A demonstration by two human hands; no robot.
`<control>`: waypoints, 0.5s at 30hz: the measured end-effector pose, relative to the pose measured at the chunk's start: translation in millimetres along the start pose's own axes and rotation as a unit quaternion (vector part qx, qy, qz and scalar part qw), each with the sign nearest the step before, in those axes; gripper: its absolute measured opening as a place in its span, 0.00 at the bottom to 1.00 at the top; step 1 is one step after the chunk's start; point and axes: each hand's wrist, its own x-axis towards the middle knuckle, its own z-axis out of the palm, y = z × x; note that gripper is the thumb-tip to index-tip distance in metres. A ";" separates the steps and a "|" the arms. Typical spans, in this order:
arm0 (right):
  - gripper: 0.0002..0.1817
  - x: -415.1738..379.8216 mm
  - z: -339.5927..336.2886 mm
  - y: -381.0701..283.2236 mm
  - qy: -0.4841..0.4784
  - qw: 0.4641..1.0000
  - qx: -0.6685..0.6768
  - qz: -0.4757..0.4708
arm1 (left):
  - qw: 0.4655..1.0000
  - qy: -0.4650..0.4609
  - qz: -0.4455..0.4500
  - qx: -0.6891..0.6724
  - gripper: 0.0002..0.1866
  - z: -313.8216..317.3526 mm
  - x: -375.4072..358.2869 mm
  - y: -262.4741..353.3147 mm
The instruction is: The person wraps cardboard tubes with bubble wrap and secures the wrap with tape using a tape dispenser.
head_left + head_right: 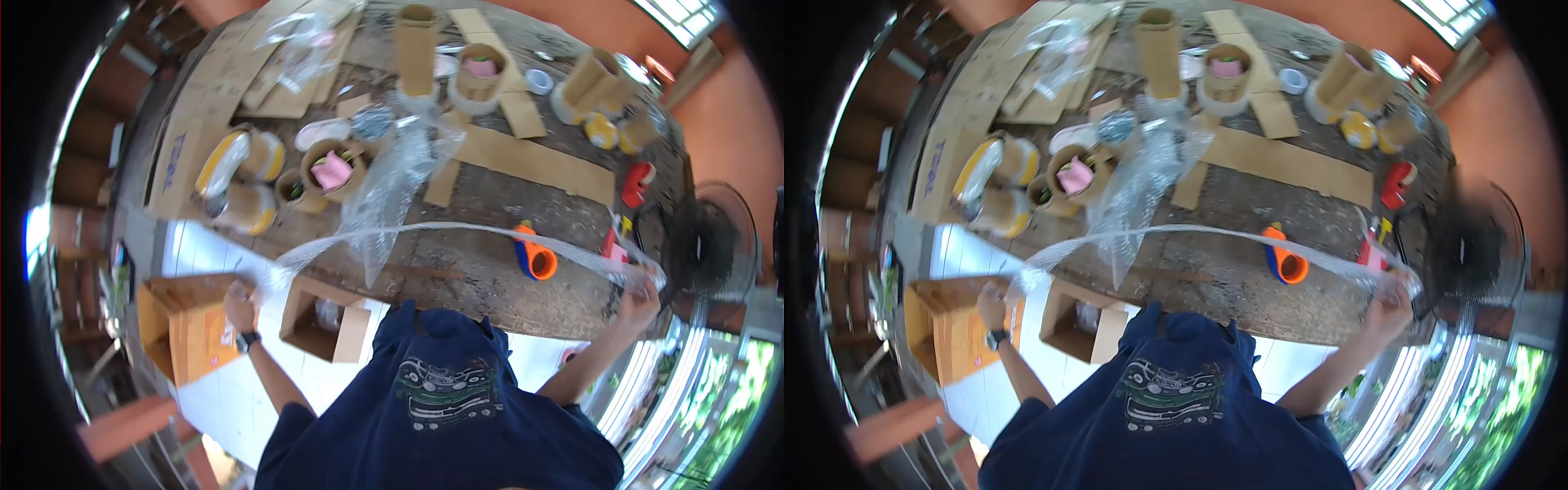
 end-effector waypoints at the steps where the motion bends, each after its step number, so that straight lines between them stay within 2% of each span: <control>1: 0.21 0.4 -0.5 -4.0 0.017 0.999 -0.037 -0.011 | 0.992 0.020 0.073 0.098 0.14 39.5 -5.0 -58.1; 3: 0.17 13.4 -22.8 -15.2 -0.047 0.995 -0.085 -0.002 | 0.983 -0.127 -0.094 0.093 0.20 27.1 -6.2 -7.9; 5: 0.13 20.0 -35.1 -27.7 -0.127 0.985 -0.118 0.013 | 0.981 -0.133 -0.140 -0.003 0.34 42.8 -7.3 3.9; 6: 0.12 21.2 -31.7 -30.4 -0.168 0.977 -0.129 0.021 | 0.983 -0.105 -0.145 0.042 0.39 36.1 -5.3 34.5; 7: 0.11 11.5 -10.2 -24.3 -0.079 0.985 -0.151 -0.031 | 0.982 -0.077 -0.147 0.086 0.44 28.4 -1.2 66.6; 9: 0.10 -19.6 41.6 -5.7 0.099 0.967 -0.188 -0.138 | 0.985 -0.051 -0.140 0.089 0.51 46.9 14.9 81.3; 10: 0.14 -14.4 35.6 -12.5 0.038 0.970 -0.205 -0.127 | 0.989 -0.051 -0.137 0.010 0.53 49.4 26.9 95.6; 13: 0.20 -58.6 97.8 16.5 0.073 0.931 -0.278 -0.225 | 0.960 -0.034 -0.078 -0.266 0.56 71.3 68.8 133.3; 14: 0.23 -56.4 97.4 19.1 0.093 0.938 -0.267 -0.200 | 0.950 -0.013 -0.093 -0.299 0.56 81.2 78.8 151.9; 15: 0.22 -54.4 94.6 22.9 0.060 0.918 -0.319 -0.226 | 0.937 0.008 -0.108 -0.332 0.56 90.4 87.7 169.2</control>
